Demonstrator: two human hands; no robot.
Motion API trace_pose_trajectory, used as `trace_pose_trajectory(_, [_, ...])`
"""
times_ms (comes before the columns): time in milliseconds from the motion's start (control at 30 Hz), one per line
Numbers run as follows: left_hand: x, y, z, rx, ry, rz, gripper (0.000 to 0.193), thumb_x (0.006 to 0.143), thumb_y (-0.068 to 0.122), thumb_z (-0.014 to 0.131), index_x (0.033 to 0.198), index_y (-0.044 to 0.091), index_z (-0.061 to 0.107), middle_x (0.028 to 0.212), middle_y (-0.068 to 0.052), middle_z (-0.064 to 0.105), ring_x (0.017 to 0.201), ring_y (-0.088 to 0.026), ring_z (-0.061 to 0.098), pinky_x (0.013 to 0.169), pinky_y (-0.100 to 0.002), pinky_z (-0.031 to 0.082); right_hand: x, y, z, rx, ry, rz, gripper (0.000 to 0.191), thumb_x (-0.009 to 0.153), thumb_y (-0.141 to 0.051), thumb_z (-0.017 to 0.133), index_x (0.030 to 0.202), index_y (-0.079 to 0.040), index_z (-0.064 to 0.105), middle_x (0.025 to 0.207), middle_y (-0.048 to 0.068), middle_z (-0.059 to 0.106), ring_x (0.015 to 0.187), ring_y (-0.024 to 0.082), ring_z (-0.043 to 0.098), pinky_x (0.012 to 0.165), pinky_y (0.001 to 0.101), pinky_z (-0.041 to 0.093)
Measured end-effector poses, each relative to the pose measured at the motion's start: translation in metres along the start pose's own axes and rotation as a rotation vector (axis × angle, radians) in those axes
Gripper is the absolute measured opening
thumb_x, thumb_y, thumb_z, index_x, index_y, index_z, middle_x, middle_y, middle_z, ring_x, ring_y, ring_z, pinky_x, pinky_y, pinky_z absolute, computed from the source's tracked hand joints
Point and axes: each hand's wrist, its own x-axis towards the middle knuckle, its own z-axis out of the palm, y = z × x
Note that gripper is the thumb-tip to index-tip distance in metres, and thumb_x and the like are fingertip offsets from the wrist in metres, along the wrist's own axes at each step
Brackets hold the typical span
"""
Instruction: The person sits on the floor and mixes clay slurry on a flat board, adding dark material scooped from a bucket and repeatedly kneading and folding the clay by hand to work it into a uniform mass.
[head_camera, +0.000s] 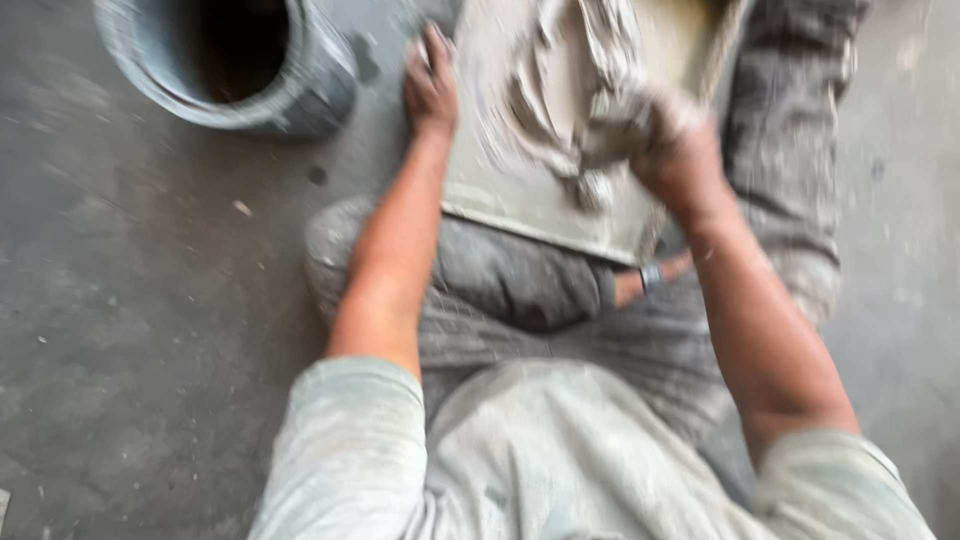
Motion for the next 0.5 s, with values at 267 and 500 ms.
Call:
trace_pose_trajectory(267, [-0.007, -0.001, -0.002, -0.066, -0.025, 0.055, 0.066, 0.107, 0.057, 0.035, 0.111, 0.001, 0.069, 0.102, -0.016, 0.076, 0.097, -0.031, 0.075, 0.084, -0.041, 0.057, 0.014, 0.05, 0.02, -0.527, -0.162, -0.37, 0.027, 0.091, -0.004, 0.061, 0.113, -0.013, 0.072, 0.128, 0.013, 0.069, 0.107, 0.028, 0.066, 0.09, 0.0423, 0.057])
trace_pose_trajectory(500, [-0.007, -0.01, -0.002, 0.056, -0.033, 0.038, 0.067, 0.108, 0.056, 0.035, 0.11, -0.004, 0.064, 0.099, -0.021, 0.074, 0.093, -0.041, 0.068, 0.085, -0.046, 0.052, -0.022, 0.065, 0.009, -1.219, -0.969, -0.466, 0.022, 0.108, -0.034, 0.056, 0.122, -0.022, 0.069, 0.142, 0.005, 0.057, 0.139, 0.025, 0.05, 0.124, 0.0574, 0.031])
